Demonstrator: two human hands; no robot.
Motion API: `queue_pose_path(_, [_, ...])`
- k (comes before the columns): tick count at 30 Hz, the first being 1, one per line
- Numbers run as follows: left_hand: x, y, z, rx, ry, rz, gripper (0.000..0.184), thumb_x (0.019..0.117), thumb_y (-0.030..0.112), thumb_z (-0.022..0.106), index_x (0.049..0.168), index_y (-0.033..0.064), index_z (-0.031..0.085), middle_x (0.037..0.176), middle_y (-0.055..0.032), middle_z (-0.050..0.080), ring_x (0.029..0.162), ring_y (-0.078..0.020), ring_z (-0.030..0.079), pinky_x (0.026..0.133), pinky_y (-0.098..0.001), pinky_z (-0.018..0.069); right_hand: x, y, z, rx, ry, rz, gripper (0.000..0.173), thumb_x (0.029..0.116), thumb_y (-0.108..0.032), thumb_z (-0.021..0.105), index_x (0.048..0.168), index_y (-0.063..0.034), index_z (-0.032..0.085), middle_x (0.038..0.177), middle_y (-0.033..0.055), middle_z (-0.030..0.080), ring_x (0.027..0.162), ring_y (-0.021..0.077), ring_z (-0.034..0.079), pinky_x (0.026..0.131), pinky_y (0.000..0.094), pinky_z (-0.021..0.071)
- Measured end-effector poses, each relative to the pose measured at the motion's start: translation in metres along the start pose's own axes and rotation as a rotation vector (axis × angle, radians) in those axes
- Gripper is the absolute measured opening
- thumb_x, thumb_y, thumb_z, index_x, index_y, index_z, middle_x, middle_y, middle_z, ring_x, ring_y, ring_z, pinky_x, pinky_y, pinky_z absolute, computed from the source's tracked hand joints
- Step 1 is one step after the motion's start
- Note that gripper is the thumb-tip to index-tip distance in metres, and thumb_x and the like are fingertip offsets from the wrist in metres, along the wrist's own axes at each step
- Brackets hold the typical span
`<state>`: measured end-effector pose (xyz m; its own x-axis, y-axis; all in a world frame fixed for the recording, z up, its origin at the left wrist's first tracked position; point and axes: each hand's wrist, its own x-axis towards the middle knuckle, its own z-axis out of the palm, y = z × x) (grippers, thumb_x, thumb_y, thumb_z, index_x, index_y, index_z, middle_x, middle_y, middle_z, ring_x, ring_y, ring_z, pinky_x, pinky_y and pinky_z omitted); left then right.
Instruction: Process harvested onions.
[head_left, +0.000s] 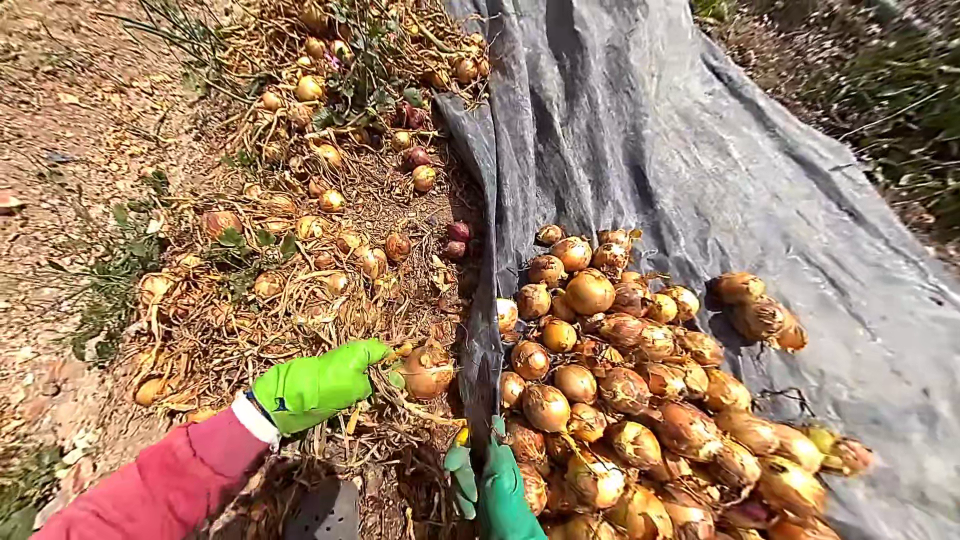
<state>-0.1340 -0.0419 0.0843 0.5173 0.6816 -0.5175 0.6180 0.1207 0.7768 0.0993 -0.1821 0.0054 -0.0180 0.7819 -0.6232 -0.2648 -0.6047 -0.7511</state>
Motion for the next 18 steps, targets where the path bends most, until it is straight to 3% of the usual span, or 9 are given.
queue_pose_path(2, [-0.006,0.013,0.008,-0.122,0.065,-0.036,0.022,0.091,0.005,0.068,0.112,0.0103,0.069,0.099,-0.0029,0.072,0.086,-0.0118,0.067,0.074,-0.0319,0.057,0.011,0.021,-0.016,-0.055,-0.125,-0.059,0.082,0.1013,-0.067,0.005,0.091,-0.0092,0.063,0.052,-0.0007,0.051,0.039,0.0126,0.047,0.037,0.0309,0.0429])
queue_pose_path(5, [0.003,0.013,0.02,0.083,-0.058,-0.111,0.035,0.0806,0.015,0.082,0.113,0.0108,0.07,0.103,-0.0069,0.071,0.093,-0.0181,0.069,0.081,-0.0398,0.0586,0.021,0.034,-0.023,-0.344,-0.257,0.016,0.08,0.0998,-0.072,0.016,0.102,-0.0102,0.067,0.063,-0.0002,0.053,0.049,0.0129,0.049,0.047,0.0335,0.046])
queue_pose_path(7, [0.009,0.017,0.032,0.41,-0.275,-0.131,0.04,0.0856,0.03,0.079,0.122,0.0144,0.071,0.115,-0.0099,0.07,0.108,-0.0262,0.066,0.094,-0.0517,0.0526,0.022,0.029,-0.023,-0.531,-0.305,0.091,0.077,0.1013,-0.07,0.016,0.111,-0.0131,0.067,0.078,0.0021,0.063,0.064,0.0141,0.06,0.06,0.0381,0.0536])
queue_pose_path(9, [0.01,0.02,0.045,0.482,-0.379,-0.14,0.041,0.0878,0.029,0.076,0.126,0.0145,0.069,0.119,-0.0133,0.069,0.112,-0.032,0.065,0.096,-0.0574,0.0501,0.023,0.029,-0.023,-0.585,-0.323,0.134,0.077,0.1011,-0.071,0.019,0.115,-0.0131,0.069,0.093,0.0032,0.069,0.08,0.0139,0.064,0.073,0.0406,0.0557])
queue_pose_path(11, [0.011,0.015,0.054,0.371,-0.368,-0.163,0.042,0.0865,0.026,0.078,0.124,0.0105,0.069,0.116,-0.0157,0.069,0.109,-0.033,0.065,0.094,-0.0577,0.051,0.014,0.013,-0.011,-0.535,-0.287,0.2,0.063,0.1064,-0.059,0.025,0.109,-0.0096,0.065,0.082,0.0012,0.061,0.068,0.0114,0.057,0.063,0.0338,0.0505])
queue_pose_path(14, [0.014,0.008,0.067,0.339,-0.402,-0.16,0.041,0.0899,0.03,0.075,0.124,0.0093,0.069,0.115,-0.0164,0.069,0.109,-0.0339,0.066,0.094,-0.0594,0.051,-0.004,-0.028,0.002,-0.6,-0.294,0.228,0.059,0.1119,-0.044,0.021,0.104,-0.002,0.062,0.079,0.005,0.059,0.066,0.0126,0.057,0.064,0.0324,0.0515])
queue_pose_path(16, [0.013,0.001,0.075,0.373,-0.396,-0.066,0.036,0.0928,0.029,0.069,0.121,0.0069,0.069,0.115,-0.0174,0.069,0.109,-0.0363,0.066,0.093,-0.0633,0.0505,0.0,-0.014,-0.004,-0.574,-0.299,0.147,0.07,0.1092,-0.053,0.019,0.11,-0.0004,0.064,0.09,0.0085,0.064,0.077,0.0149,0.061,0.074,0.036,0.0535])
queue_pose_path(17, [0.013,-0.001,0.074,0.409,-0.362,-0.033,0.033,0.0934,0.027,0.067,0.12,0.008,0.069,0.117,-0.0156,0.07,0.11,-0.0349,0.066,0.093,-0.0627,0.0512,0.009,0.007,-0.007,-0.566,-0.24,0.051,0.078,0.1039,-0.066,0.017,0.104,-0.0054,0.066,0.083,0.0048,0.064,0.072,0.0125,0.061,0.067,0.0346,0.0549])
queue_pose_path(18, [0.016,0.002,0.067,0.456,-0.332,-0.037,0.033,0.0948,0.024,0.064,0.124,0.0098,0.068,0.123,-0.0131,0.068,0.115,-0.0327,0.065,0.097,-0.0606,0.0501,0.016,0.018,-0.011,-0.551,-0.175,-0.004,0.084,0.0998,-0.073,0.016,0.102,-0.0071,0.069,0.083,0.005,0.066,0.073,0.0135,0.063,0.067,0.0373,0.0558])
